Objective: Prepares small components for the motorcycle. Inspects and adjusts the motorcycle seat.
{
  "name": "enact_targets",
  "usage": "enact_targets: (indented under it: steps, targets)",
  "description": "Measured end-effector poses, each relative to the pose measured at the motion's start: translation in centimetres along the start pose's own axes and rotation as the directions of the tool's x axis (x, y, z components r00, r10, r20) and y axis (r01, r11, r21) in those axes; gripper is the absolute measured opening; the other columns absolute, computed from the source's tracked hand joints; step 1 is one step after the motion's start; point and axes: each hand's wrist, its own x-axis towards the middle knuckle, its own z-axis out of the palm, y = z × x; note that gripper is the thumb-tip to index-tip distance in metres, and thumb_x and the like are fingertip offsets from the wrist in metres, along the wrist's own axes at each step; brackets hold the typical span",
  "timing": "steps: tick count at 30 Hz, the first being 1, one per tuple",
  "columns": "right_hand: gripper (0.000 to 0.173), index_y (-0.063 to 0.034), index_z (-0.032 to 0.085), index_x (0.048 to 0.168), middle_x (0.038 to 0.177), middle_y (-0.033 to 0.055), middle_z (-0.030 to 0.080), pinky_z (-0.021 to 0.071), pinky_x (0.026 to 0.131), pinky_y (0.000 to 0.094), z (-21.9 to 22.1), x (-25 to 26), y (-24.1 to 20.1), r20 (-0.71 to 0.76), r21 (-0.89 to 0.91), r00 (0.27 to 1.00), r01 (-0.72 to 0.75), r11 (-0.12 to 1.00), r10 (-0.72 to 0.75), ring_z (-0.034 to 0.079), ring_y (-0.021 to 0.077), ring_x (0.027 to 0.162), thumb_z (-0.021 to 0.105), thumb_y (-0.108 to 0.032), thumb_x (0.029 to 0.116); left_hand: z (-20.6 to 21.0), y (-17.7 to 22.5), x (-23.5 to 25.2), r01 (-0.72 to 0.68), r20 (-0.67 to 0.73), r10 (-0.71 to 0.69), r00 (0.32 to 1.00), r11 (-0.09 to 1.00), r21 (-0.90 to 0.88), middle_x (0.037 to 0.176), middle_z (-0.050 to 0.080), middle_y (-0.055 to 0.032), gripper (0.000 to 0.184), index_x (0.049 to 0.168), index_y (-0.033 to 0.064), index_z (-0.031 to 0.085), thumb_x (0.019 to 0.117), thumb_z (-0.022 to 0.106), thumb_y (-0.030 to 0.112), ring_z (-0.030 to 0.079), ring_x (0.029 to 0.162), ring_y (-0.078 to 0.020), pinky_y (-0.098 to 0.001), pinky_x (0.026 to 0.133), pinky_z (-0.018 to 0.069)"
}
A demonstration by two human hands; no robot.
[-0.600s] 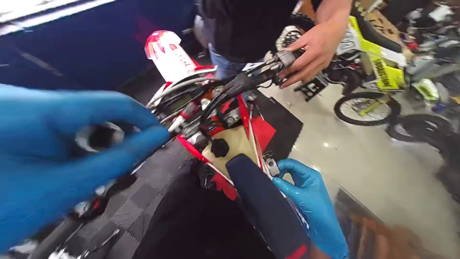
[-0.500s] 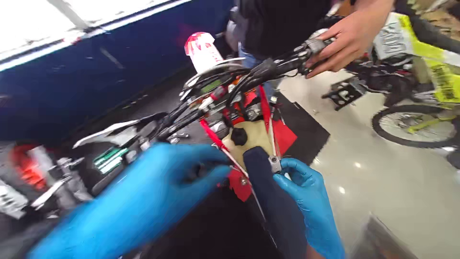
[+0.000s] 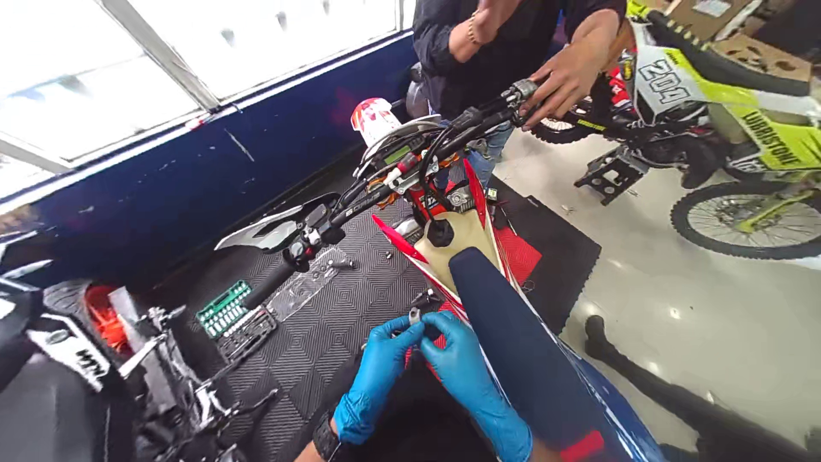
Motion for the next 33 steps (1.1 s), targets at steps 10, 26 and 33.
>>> enact_targets:
  steps: [10, 26, 33]
  targets:
    - [0.022, 0.0023, 0.07, 0.116, 0.102, 0.0091, 0.074, 0.0627, 0.08, 0.0335, 1.6, -1.2, -3.1, 0.038, 0.422, 0.999, -0.008, 0.906, -0.01, 0.072, 0.0159, 0.088, 0.056, -0.001, 0.0991, -6.5, 0.2, -1.1, -0.216, 0.078, 0.202, 0.976, 0.943, 0.254, 0.082, 0.074, 0.0013, 0.017, 0.098, 0.0097, 0.077, 0.0924, 0.074, 0.025, 0.062, 0.061, -0.0062, -0.0256, 0.057, 0.0519]
    - [0.01, -0.0022, 0.072, 0.102, 0.094, 0.0039, 0.073, 0.0606, 0.077, 0.0274, 3.9, -0.7, -5.5, 0.091, 0.246, 0.994, 0.032, 0.969, -0.056, 0.07, 0.0112, 0.083, 0.067, -0.004, 0.0942, -8.9, -0.8, -2.7, -0.477, 0.184, 0.472, 0.862, 0.632, 0.61, 0.089, 0.073, -0.0036, 0.024, 0.098, 0.0133, 0.079, 0.0955, 0.069, 0.035, 0.07, 0.079, -0.0165, -0.0413, 0.073, 0.0591]
    - [0.033, -0.003, 0.069, 0.125, 0.109, 0.0049, 0.075, 0.0605, 0.085, 0.0271, 5.3, 0.4, -2.2, 0.199, 0.076, 0.979, -0.052, 0.996, 0.036, 0.071, 0.011, 0.095, 0.067, -0.016, 0.0955, -9.0, -2.0, -2.5, -0.396, 0.193, 0.357, 0.914, 0.675, 0.623, 0.094, 0.073, -0.0104, 0.026, 0.102, 0.0093, 0.077, 0.0991, 0.063, 0.031, 0.072, 0.088, -0.0259, -0.0493, 0.077, 0.0574]
